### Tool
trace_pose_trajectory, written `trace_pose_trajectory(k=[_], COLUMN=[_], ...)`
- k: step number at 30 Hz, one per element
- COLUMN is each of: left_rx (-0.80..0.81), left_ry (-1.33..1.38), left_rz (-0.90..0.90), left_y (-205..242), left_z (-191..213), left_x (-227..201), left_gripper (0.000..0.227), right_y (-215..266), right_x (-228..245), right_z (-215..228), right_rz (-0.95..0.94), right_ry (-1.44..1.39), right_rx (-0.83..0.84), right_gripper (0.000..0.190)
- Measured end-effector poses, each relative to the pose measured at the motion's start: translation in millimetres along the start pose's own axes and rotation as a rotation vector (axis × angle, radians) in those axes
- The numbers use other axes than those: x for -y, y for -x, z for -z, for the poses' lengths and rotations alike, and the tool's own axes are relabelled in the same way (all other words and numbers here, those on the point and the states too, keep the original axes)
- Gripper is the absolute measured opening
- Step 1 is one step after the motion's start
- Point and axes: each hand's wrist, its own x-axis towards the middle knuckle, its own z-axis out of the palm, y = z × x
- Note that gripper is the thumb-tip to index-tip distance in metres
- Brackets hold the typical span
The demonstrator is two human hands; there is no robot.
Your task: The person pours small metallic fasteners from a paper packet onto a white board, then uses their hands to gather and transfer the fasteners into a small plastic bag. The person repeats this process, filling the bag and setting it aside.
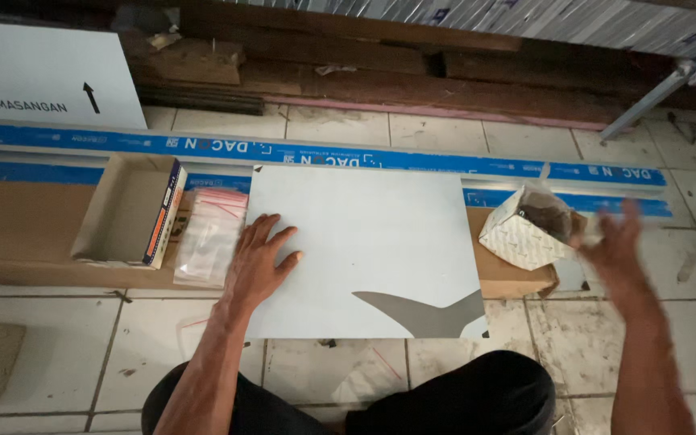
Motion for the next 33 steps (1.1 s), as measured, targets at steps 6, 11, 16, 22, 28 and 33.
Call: trace_pose_trajectory(k=[6,11,16,22,28,33], left_rx=[0.018,0.014,0.020,-0.049,-0.067,0.003], left_ry=[0.008,0.020,0.018,-0.005,-0.019,-0.023], left_rz=[0.012,0.008,0.022,0.003,-0.017,0.019], left_y=[1.2,0.6,1.6,2.3,0.6,-0.3], left_z=[1.2,3.2,-0.1,-5.1,-1.7,0.4], left_x=[-2.4,-3.9,-3.3,3.0,-0.4,-2.1], left_gripper=[0.049,0.048,0.048,0.046,0.047,0.049], right_y=[-32.5,-48.3,-42.6,-41.9,-36.2,-22.8], right_x=[-77.1,-91.0,-86.1,-77.7,-41.4,0.5], right_z=[-28.6,-42.1,-44.8,-47.3,-40.0,-47.5], right_rz=[0.055,-0.070,-0.165,0.162,0.138,0.102], right_ry=[-0.150,-0.035,0.063,-0.111,0.181,0.282], right_rx=[0.157,0.065,-0.025,-0.128,-0.092,0.070], right_gripper=[0.110,0.078,0.079,0.092,0.093,0.101])
